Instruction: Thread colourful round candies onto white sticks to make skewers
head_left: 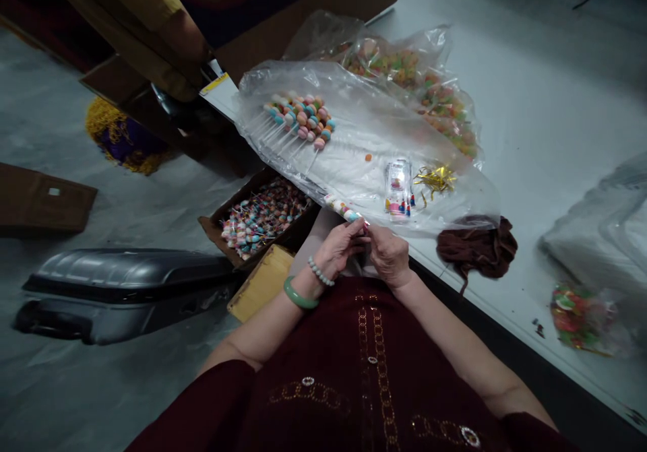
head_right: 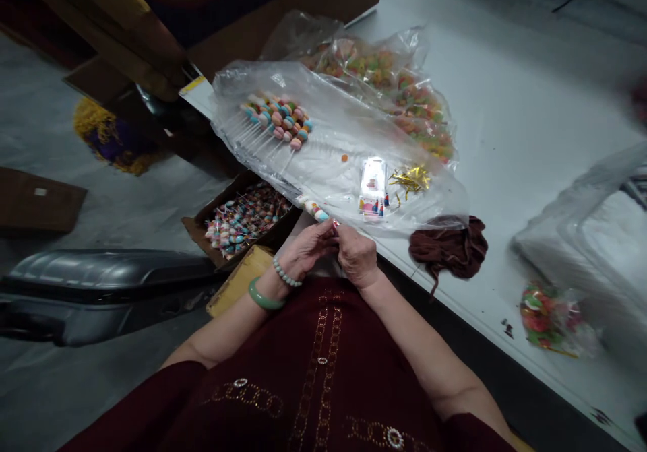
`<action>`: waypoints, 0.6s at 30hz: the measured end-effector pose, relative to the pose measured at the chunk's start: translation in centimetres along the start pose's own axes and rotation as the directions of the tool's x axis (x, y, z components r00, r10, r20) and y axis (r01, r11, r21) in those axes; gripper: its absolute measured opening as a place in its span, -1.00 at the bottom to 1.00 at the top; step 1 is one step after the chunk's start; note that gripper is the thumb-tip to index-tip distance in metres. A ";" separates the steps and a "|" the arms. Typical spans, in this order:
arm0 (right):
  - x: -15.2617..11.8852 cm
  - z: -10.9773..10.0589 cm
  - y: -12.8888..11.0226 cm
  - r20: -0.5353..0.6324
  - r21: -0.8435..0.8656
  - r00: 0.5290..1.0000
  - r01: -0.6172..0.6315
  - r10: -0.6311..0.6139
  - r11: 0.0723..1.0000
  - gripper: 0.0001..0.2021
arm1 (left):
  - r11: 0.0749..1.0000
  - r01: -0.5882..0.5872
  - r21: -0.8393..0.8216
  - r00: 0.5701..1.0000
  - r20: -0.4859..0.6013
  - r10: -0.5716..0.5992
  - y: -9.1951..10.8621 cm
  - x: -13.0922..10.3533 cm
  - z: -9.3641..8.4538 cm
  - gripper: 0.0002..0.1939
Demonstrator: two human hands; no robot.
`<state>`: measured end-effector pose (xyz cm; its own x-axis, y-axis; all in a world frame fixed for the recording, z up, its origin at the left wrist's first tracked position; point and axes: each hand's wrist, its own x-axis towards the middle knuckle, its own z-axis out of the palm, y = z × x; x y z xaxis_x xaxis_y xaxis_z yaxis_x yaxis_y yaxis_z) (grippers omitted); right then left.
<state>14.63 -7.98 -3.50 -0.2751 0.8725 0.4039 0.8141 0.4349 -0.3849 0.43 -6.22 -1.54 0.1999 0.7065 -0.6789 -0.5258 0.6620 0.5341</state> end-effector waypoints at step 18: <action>2.1 -2.7 -2.0 -0.107 -0.226 0.989 0.080 -0.106 0.971 -0.76 | 0.929 -0.133 -0.346 0.991 -0.029 0.132 0.6 0.1 4.6 -0.88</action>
<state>13.78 -7.64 0.32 -0.3036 0.7925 0.5290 0.8839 0.4416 -0.1542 3.96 -4.59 1.02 0.1052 0.7799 -0.6170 -0.8010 0.4341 0.4122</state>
